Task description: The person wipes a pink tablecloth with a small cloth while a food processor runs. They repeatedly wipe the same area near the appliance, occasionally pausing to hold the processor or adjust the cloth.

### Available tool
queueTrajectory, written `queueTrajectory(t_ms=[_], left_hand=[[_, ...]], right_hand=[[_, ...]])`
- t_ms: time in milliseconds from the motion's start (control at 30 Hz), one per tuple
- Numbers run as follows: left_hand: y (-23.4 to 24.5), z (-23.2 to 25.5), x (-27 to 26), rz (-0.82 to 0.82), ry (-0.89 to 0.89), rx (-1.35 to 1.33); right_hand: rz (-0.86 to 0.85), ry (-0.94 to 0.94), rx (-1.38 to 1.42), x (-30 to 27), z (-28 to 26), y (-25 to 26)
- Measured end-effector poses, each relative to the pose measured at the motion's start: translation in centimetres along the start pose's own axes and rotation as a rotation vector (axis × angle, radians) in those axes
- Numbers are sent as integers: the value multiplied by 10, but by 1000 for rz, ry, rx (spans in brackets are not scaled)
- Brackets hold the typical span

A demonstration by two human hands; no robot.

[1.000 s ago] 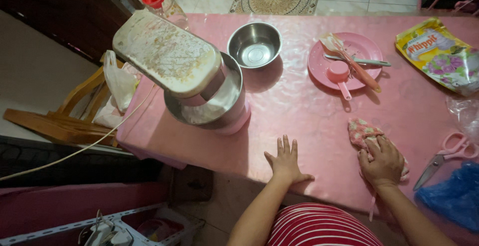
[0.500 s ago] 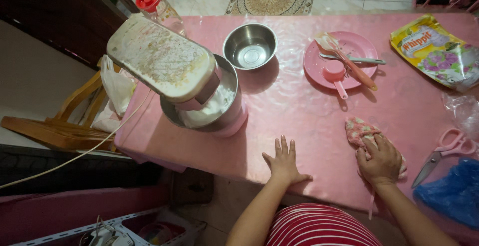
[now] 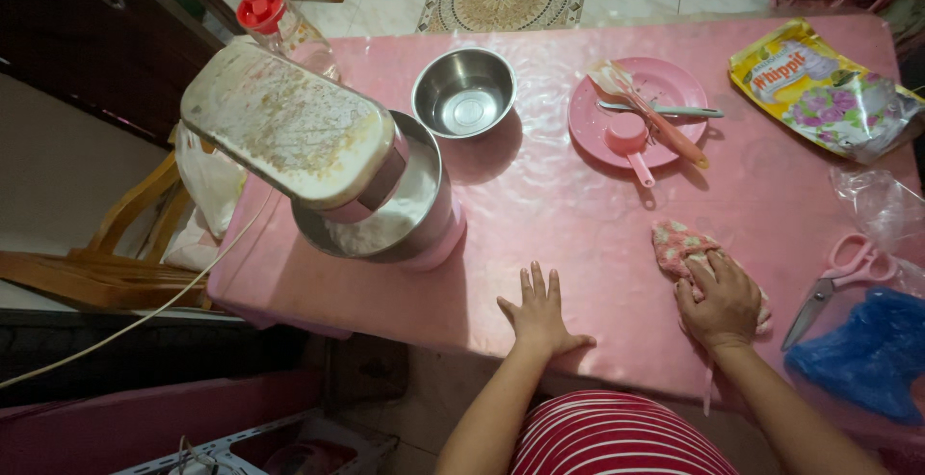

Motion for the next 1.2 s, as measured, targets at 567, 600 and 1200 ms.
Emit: queueTrajectory(t_ms=[567, 600, 1200], left_hand=[[2, 3, -1, 114, -104, -24], [3, 4, -2, 131, -108, -25], [-20, -4, 25, 209, -207, -77]], right_hand=[[58, 5, -97, -12, 10, -33], [51, 1, -100, -13, 11, -35], [33, 11, 21, -1, 5, -11]])
Point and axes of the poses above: each hand's wrist, its own x-axis towards the middle knuckle, its own y-axis out of the back of the hand, z = x × y, the point moved 8 cm from there along x, towards the middle knuckle, and after that the axes turned 14 degrees about -x, right-handed, at the moved point
